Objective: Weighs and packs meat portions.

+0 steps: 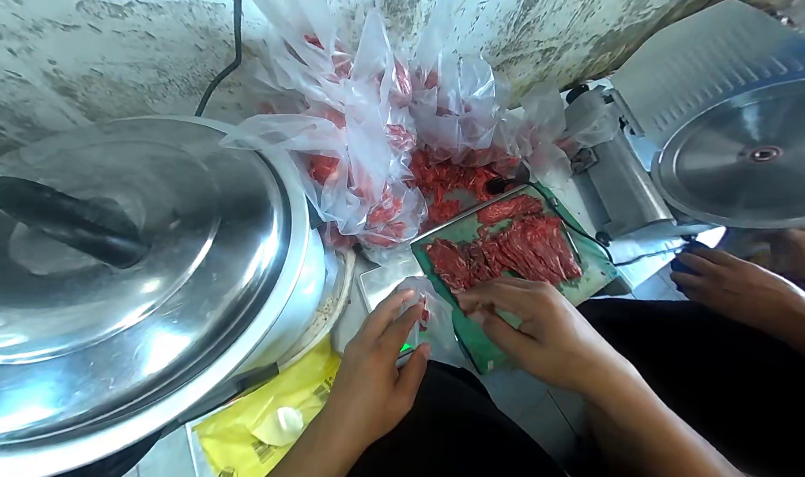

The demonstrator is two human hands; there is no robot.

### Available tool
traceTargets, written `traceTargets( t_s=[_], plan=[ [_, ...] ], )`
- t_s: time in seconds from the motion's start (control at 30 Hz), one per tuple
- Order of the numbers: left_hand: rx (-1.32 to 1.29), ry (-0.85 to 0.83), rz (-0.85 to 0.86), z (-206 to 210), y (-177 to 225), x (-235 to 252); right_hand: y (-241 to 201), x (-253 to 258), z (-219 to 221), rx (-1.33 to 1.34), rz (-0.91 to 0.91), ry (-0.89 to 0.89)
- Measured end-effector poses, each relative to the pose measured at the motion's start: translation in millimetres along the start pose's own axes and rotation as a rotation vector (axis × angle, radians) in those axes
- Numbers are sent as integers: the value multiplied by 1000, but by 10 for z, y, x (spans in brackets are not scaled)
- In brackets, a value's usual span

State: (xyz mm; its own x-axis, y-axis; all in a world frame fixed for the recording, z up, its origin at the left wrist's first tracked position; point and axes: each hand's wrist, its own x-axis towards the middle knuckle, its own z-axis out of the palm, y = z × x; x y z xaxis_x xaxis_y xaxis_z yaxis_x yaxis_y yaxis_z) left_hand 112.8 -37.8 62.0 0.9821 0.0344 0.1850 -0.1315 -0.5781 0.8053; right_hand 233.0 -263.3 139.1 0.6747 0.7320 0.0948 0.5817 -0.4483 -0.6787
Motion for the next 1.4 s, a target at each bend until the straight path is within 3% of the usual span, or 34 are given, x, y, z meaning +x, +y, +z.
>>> traceTargets(
  t_s=[0.2, 1.0, 1.13, 1.4],
  plan=[
    [-118, 203, 33, -56, -1, -17, 55, -44, -18, 41, 32, 39],
    [-67, 245, -66, 4, -4, -34, 389, 170, 62, 140, 177, -85],
    [-84, 257, -59, 10, -15, -45, 768, 460, 15, 197, 350, -148],
    [-24, 255, -69, -34, 5, -133, 1841, 1325, -10, -138, 618, -10]
  ],
)
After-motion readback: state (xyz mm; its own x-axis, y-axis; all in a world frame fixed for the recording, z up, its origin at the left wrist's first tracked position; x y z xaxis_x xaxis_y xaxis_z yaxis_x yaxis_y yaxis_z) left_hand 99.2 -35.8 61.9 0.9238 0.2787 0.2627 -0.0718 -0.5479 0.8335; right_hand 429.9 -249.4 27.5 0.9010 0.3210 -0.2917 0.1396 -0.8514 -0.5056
